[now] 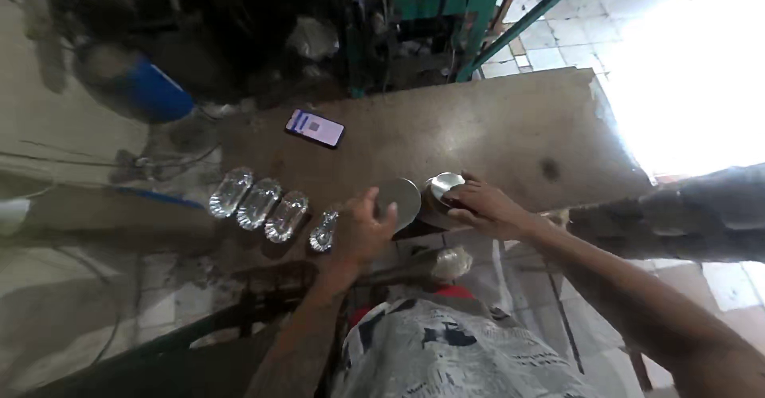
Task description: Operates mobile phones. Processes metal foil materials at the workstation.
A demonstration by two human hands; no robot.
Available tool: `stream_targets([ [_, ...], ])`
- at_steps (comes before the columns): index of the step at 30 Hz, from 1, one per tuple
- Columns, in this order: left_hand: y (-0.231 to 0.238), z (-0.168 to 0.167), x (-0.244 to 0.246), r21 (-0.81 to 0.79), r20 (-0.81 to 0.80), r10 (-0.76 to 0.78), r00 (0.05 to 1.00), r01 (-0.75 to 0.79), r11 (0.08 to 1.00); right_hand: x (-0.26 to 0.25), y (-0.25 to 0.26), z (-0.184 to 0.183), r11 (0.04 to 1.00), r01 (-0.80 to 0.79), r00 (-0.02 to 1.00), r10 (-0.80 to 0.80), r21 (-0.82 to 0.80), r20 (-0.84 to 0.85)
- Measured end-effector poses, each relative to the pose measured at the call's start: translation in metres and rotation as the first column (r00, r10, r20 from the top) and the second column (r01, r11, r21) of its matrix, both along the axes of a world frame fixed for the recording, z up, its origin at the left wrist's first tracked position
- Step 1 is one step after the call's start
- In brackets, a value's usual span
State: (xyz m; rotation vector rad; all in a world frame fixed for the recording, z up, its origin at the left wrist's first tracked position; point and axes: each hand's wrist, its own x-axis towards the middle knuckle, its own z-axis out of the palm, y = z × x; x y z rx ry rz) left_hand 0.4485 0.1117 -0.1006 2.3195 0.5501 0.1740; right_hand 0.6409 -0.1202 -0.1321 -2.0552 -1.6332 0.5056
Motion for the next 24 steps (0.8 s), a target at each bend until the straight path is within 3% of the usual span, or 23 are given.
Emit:
stream_targets([
  [3,-0.021,0.013,0.036,0.026,-0.413,-0.211,0.886,0.243,0.970,0.009,-0.001,0.009,0.999,-0.030,0.990,0.024,-0.041,-0.136],
  [5,-0.012,0.005,0.052,-0.058,-0.537,-0.316,0.783,0.339,0.939,0.012,-0.002,0.009,0.999,-0.042,0.984,0.037,-0.025,-0.172],
  [7,0.010,0.000,0.057,-0.203,-0.470,-0.451,0.759,0.405,0.892,0.014,-0.003,0.007,0.999,-0.046,0.982,0.046,0.002,-0.183],
  [9,0.031,0.003,0.062,-0.456,-0.355,-0.600,0.717,0.428,0.781,0.015,-0.004,0.006,0.998,-0.044,0.979,0.051,0.038,-0.198],
  [12,0.045,0.000,0.067,-0.642,-0.262,-0.690,0.675,0.411,0.647,0.016,-0.005,0.006,0.999,-0.040,0.978,0.047,0.036,-0.203],
  [16,0.053,0.000,0.071,-0.726,-0.224,-0.722,0.654,0.382,0.572,0.008,-0.003,-0.004,0.989,0.040,0.988,-0.018,0.142,-0.151],
  [24,0.055,0.004,0.073,-0.712,-0.226,-0.752,0.619,0.422,0.561,-0.006,0.000,-0.005,0.996,0.070,0.997,-0.069,0.058,-0.017],
])
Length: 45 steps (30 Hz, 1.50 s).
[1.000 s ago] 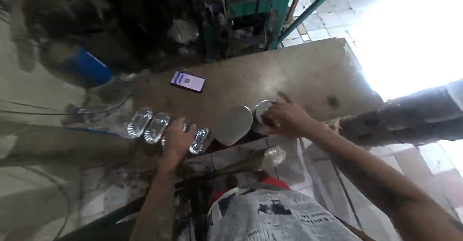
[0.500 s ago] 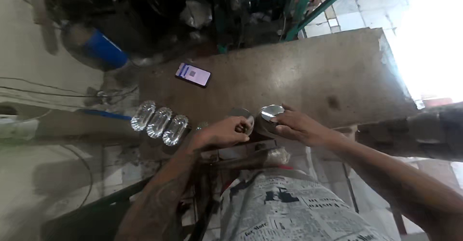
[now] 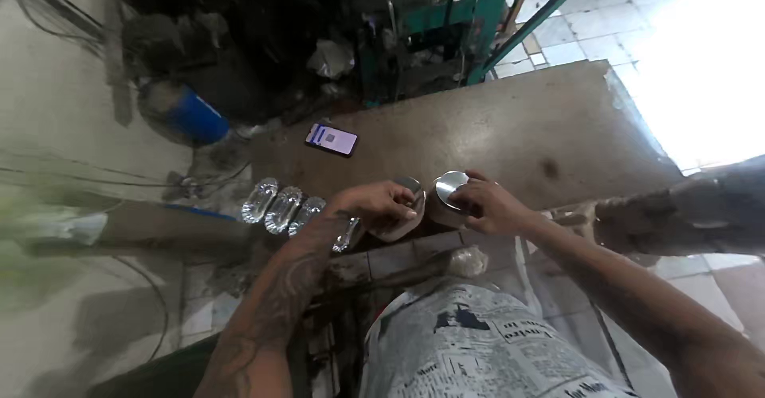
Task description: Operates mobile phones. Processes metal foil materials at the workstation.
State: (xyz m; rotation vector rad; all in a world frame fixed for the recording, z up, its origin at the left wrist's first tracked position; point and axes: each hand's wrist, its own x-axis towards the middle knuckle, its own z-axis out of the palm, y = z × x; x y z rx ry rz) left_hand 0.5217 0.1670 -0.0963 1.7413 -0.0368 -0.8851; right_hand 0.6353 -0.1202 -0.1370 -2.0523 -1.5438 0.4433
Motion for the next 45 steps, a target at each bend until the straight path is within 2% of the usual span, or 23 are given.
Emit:
stream_targets([
  [3,-0.005,-0.002,-0.003,0.088,0.061,0.013,0.998,-0.018,0.996,-0.003,0.000,-0.005,0.999,0.016,0.999,-0.018,0.039,0.044],
  [7,-0.033,0.021,-0.022,0.440,0.291,-0.023,0.957,-0.112,0.891,-0.033,0.000,0.024,0.993,0.116,0.954,-0.119,0.028,0.274],
  [9,-0.046,0.047,-0.063,0.390,0.511,0.121,0.851,-0.355,0.850,-0.064,0.000,0.050,0.936,0.248,0.950,-0.286,0.249,0.127],
  [10,-0.051,0.052,-0.090,0.196,0.586,0.326,0.742,-0.519,0.832,-0.083,0.001,0.057,0.869,0.350,0.936,-0.335,0.350,-0.102],
  [11,-0.057,0.049,-0.111,-0.061,0.548,0.569,0.613,-0.649,0.758,-0.101,0.006,0.061,0.789,0.478,0.855,-0.317,0.386,-0.412],
  [12,-0.066,0.040,-0.124,-0.285,0.403,0.781,0.478,-0.745,0.603,-0.120,0.017,0.063,0.708,0.618,0.665,-0.237,0.343,-0.708],
  [14,-0.087,0.016,-0.142,-0.432,0.017,0.941,0.338,-0.846,0.312,-0.154,0.040,0.056,0.644,0.759,0.263,-0.177,0.090,-0.948],
  [15,-0.096,0.004,-0.150,-0.404,-0.118,0.948,0.296,-0.887,0.226,-0.166,0.047,0.050,0.682,0.732,0.178,-0.200,-0.006,-0.964],
  [17,-0.107,-0.005,-0.165,-0.361,-0.327,0.929,0.174,-0.931,0.047,-0.172,0.045,0.046,0.839,0.530,0.167,-0.245,-0.123,-0.955],
  [20,-0.123,-0.012,-0.184,-0.634,-0.459,0.879,0.128,-0.741,-0.223,-0.155,0.034,0.048,0.982,0.188,0.073,-0.018,-0.004,-0.997],
  [22,-0.141,-0.036,-0.179,-0.795,-0.351,0.917,0.189,-0.577,-0.185,-0.156,0.029,0.038,0.982,0.173,-0.031,0.084,0.077,-0.996],
  [23,-0.144,-0.051,-0.173,-0.796,-0.342,0.915,0.211,-0.583,-0.163,-0.152,0.024,0.029,0.979,0.194,0.028,0.053,0.057,-0.998],
  [24,-0.144,-0.065,-0.166,-0.682,-0.331,0.925,0.185,-0.724,-0.099,-0.143,0.013,0.015,0.980,0.201,0.189,-0.033,0.006,-0.981],
  [25,-0.142,-0.082,-0.160,-0.490,-0.245,0.929,0.277,-0.862,0.128,-0.131,-0.004,-0.003,0.985,0.163,0.419,-0.123,-0.059,-0.899],
  [26,-0.136,-0.102,-0.149,-0.258,-0.155,0.844,0.513,-0.846,0.467,-0.118,-0.028,-0.021,0.988,0.064,0.666,-0.149,-0.143,-0.731],
  [27,-0.134,-0.122,-0.131,0.005,-0.109,0.675,0.729,-0.679,0.734,-0.108,-0.054,-0.037,0.956,-0.060,0.830,-0.111,-0.286,-0.546],
  [28,-0.136,-0.149,-0.113,0.204,-0.134,0.513,0.848,-0.483,0.852,-0.103,-0.078,-0.049,0.865,-0.157,0.917,-0.051,-0.476,-0.395],
  [30,-0.144,-0.218,-0.082,0.408,-0.151,0.401,0.904,-0.312,0.858,-0.107,-0.120,-0.069,0.621,-0.196,0.962,-0.030,-0.759,-0.273],
  [31,-0.148,-0.238,-0.074,0.451,-0.149,0.420,0.895,-0.317,0.834,-0.114,-0.141,-0.080,0.563,-0.193,0.957,-0.073,-0.803,-0.281],
  [35,-0.142,-0.184,-0.066,0.381,-0.290,0.480,0.828,-0.360,0.852,-0.130,-0.174,-0.112,0.409,-0.197,0.931,-0.208,-0.891,-0.301],
  [39,-0.123,-0.205,-0.096,0.378,-0.252,0.449,0.857,-0.340,0.861,-0.132,-0.192,-0.112,0.616,-0.105,0.948,-0.176,-0.780,-0.266],
  [43,-0.079,-0.111,-0.141,0.379,-0.190,0.517,0.835,-0.423,0.823,-0.115,-0.181,-0.118,0.716,-0.243,0.935,-0.006,-0.655,-0.355],
  [45,-0.060,-0.063,-0.189,0.353,0.002,0.712,0.702,-0.666,0.657,-0.111,-0.176,-0.131,0.796,-0.281,0.933,0.095,-0.536,-0.348],
])
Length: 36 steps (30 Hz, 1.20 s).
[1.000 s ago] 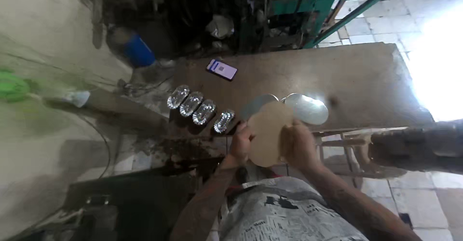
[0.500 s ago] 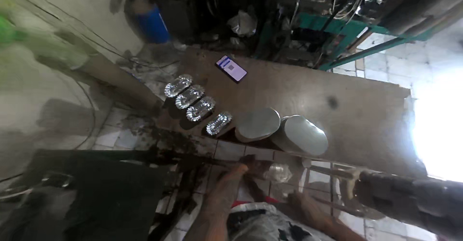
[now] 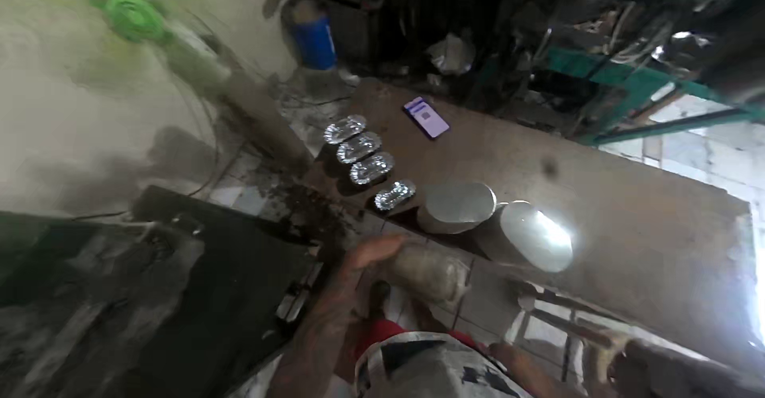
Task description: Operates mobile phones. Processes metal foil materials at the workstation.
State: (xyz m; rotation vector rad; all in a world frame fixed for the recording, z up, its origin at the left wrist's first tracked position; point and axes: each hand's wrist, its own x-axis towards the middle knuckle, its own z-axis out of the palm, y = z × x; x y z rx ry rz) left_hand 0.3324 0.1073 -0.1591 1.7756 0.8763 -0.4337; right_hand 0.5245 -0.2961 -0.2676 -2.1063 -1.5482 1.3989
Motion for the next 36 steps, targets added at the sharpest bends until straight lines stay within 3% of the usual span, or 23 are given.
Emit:
stream_targets([
  [2,0.012,0.038,-0.057,0.035,0.273,0.215,0.938,-0.233,0.972,0.002,0.030,0.023,0.999,-0.036,0.998,0.035,-0.017,-0.054],
  [5,0.048,0.079,-0.127,0.074,0.465,0.450,0.763,-0.540,0.838,-0.001,0.078,0.042,1.000,0.002,0.996,0.000,0.025,-0.094],
  [7,0.088,0.099,-0.160,-0.101,0.581,0.679,0.449,-0.788,0.608,-0.013,0.111,0.045,0.990,0.044,0.995,-0.032,0.136,-0.095],
  [9,0.120,0.108,-0.186,-0.265,0.654,0.746,0.125,-0.886,0.381,-0.031,0.142,0.044,0.972,0.027,0.996,-0.008,0.232,-0.085],
  [10,0.130,0.105,-0.196,-0.285,0.697,0.717,0.016,-0.911,0.298,-0.043,0.161,0.044,0.963,0.009,0.997,0.012,0.268,-0.076],
  [11,0.134,0.097,-0.206,-0.231,0.761,0.649,-0.002,-0.935,0.268,-0.057,0.179,0.046,0.956,0.001,0.997,0.023,0.294,-0.078],
  [12,0.129,0.084,-0.214,-0.123,0.797,0.602,0.048,-0.963,0.240,-0.073,0.195,0.050,0.953,-0.002,0.996,0.030,0.304,-0.089],
  [13,0.112,0.072,-0.222,0.053,0.779,0.599,0.186,-0.971,0.232,-0.091,0.211,0.054,0.941,-0.007,0.994,0.043,0.338,-0.100],
  [15,0.074,0.049,-0.254,0.429,0.512,0.701,0.497,-0.855,0.293,-0.125,0.245,0.064,0.904,-0.028,0.992,0.079,0.426,-0.102],
  [16,0.064,0.036,-0.281,0.525,0.321,0.751,0.578,-0.768,0.366,-0.140,0.261,0.072,0.889,-0.031,0.991,0.088,0.456,-0.105],
  [19,0.055,0.004,-0.368,0.607,-0.030,0.795,0.605,-0.621,0.496,-0.192,0.308,0.100,0.863,0.007,0.983,0.088,0.505,-0.164],
  [21,0.043,0.011,-0.394,0.570,-0.005,0.716,0.699,-0.586,0.576,-0.230,0.341,0.115,0.795,-0.024,0.978,0.144,0.606,-0.150],
  [23,0.012,0.031,-0.406,0.520,0.053,0.610,0.791,-0.543,0.659,-0.271,0.370,0.124,0.643,-0.217,0.960,0.277,0.735,0.042],
  [25,-0.012,0.040,-0.436,0.450,-0.028,0.461,0.887,-0.400,0.798,-0.314,0.396,0.126,0.473,-0.491,0.852,0.434,0.731,0.292],
  [27,-0.021,0.028,-0.480,0.427,-0.161,0.332,0.929,-0.238,0.872,-0.352,0.429,0.110,0.132,-0.689,0.638,0.577,0.713,0.510],
  [29,-0.028,0.014,-0.509,0.470,-0.200,0.255,0.946,-0.135,0.872,-0.389,0.468,0.099,-0.088,-0.809,0.373,0.687,0.581,0.623],
  [31,-0.044,0.042,-0.500,0.472,-0.224,0.251,0.942,-0.120,0.873,-0.429,0.499,0.094,-0.114,-0.890,0.234,0.718,0.442,0.656],
  [32,-0.058,0.062,-0.489,0.481,-0.198,0.249,0.948,-0.128,0.867,-0.447,0.502,0.098,-0.055,-0.928,0.208,0.747,0.370,0.632],
  [35,-0.115,0.110,-0.457,0.393,0.121,0.237,0.964,-0.265,0.880,-0.490,0.469,0.107,0.151,-0.954,0.260,0.846,0.259,0.465],
  [36,-0.131,0.116,-0.449,0.306,0.278,0.246,0.929,-0.328,0.894,-0.509,0.454,0.108,0.146,-0.959,0.244,0.862,0.243,0.443],
])
